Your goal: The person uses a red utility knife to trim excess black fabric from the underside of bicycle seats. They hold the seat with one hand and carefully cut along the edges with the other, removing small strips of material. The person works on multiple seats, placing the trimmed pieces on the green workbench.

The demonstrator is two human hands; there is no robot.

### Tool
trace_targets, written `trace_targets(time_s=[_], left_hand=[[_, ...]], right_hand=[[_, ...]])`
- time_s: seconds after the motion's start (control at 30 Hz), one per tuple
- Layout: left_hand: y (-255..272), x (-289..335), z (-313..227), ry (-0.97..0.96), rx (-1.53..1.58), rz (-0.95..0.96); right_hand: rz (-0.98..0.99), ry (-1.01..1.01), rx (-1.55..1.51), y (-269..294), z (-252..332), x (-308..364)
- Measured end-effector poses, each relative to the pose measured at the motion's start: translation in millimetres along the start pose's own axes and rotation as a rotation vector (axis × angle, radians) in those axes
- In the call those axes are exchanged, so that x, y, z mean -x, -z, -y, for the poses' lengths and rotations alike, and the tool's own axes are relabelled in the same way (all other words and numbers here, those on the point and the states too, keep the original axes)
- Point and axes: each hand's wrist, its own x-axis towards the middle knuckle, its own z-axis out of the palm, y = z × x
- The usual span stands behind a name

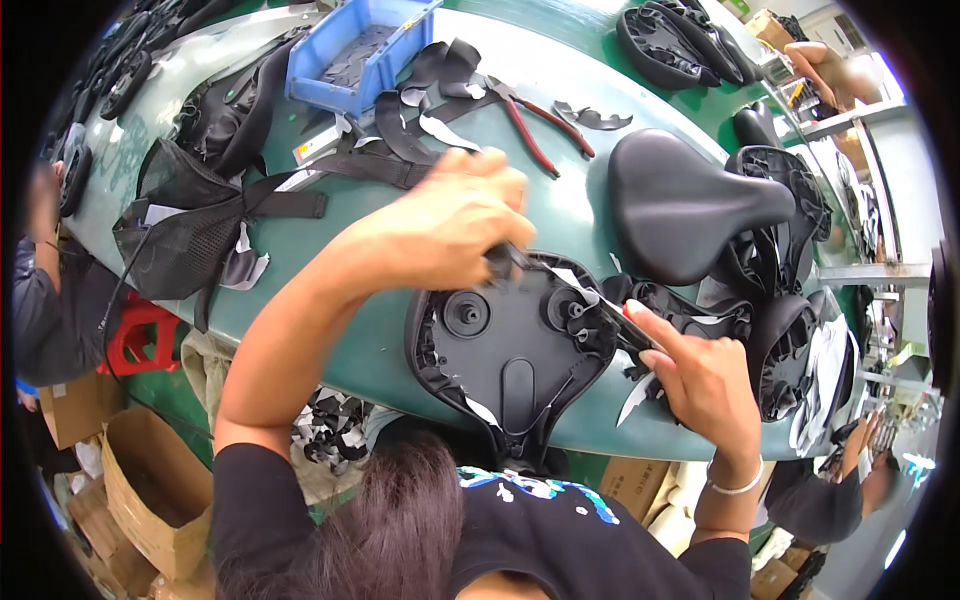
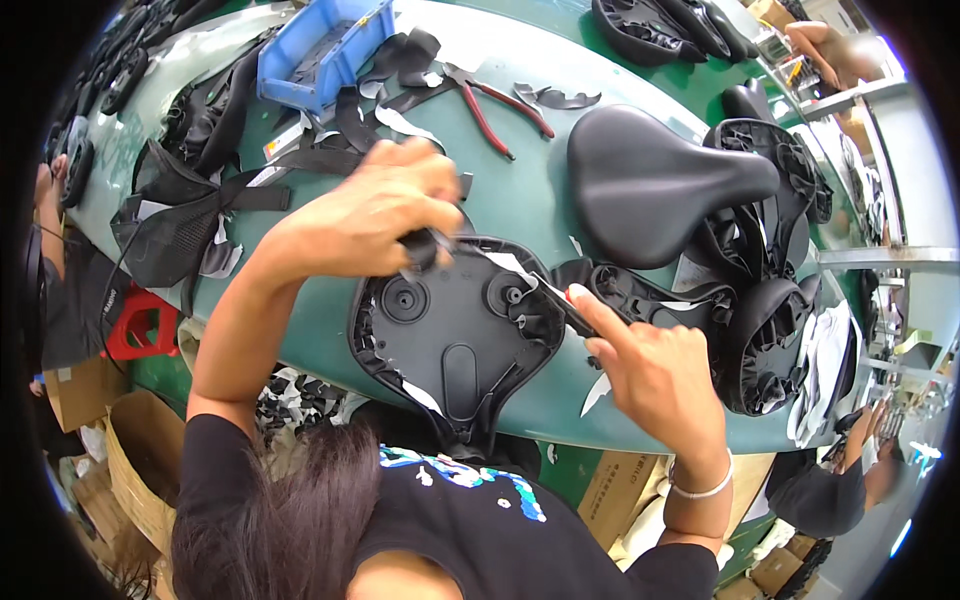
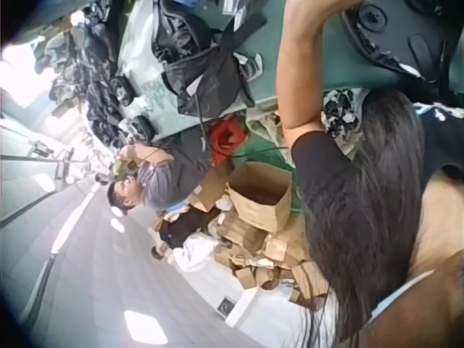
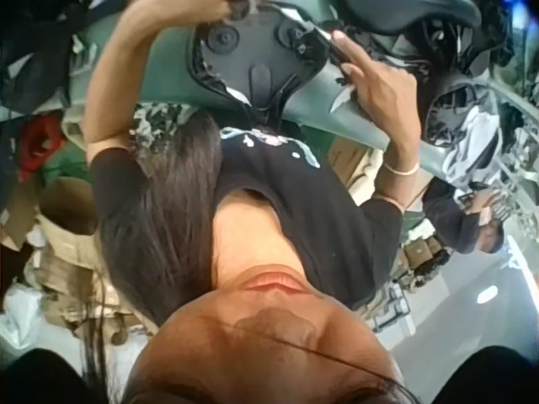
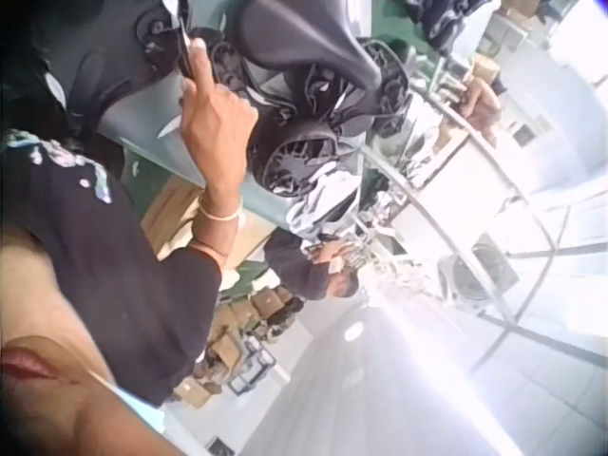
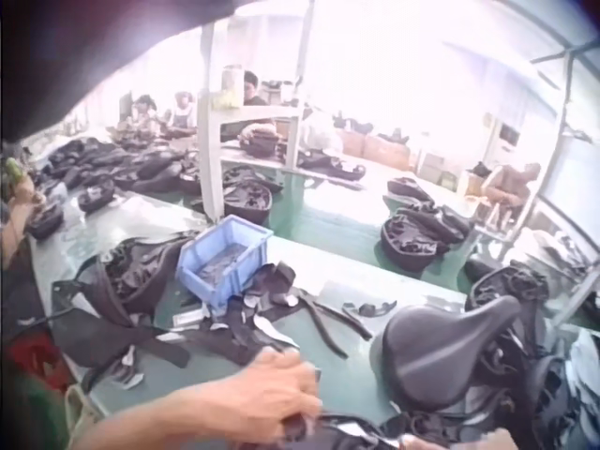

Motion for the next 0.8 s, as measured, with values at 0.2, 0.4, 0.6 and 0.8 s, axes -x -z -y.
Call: trace_targets(time_s=[0.2, 0.4, 0.6, 0.8], left_hand=[[-10.2, -59.2, -15.4, -0.120, 1.433, -0.529], [31.2, -23.1, -27.6, -0.432, 1.197, -1.364], [35.7, 49.1, -20.5, 0.032, -0.033, -2.468], [-31.6, 49.1, 5.2, 0.647, -0.409, -0.527]], right_hand=[[-0.063, -0.006, -0.027, -33.7, -10.6, 25.9], [-0.124, -0.455, -0.635, -72.5, 43.4, 81.8], [-0.023, -0.529, -1.075, -83.2, 70.9, 89.8], [-0.475, -0.437, -1.128, -108.7, 53.6, 28.2]])
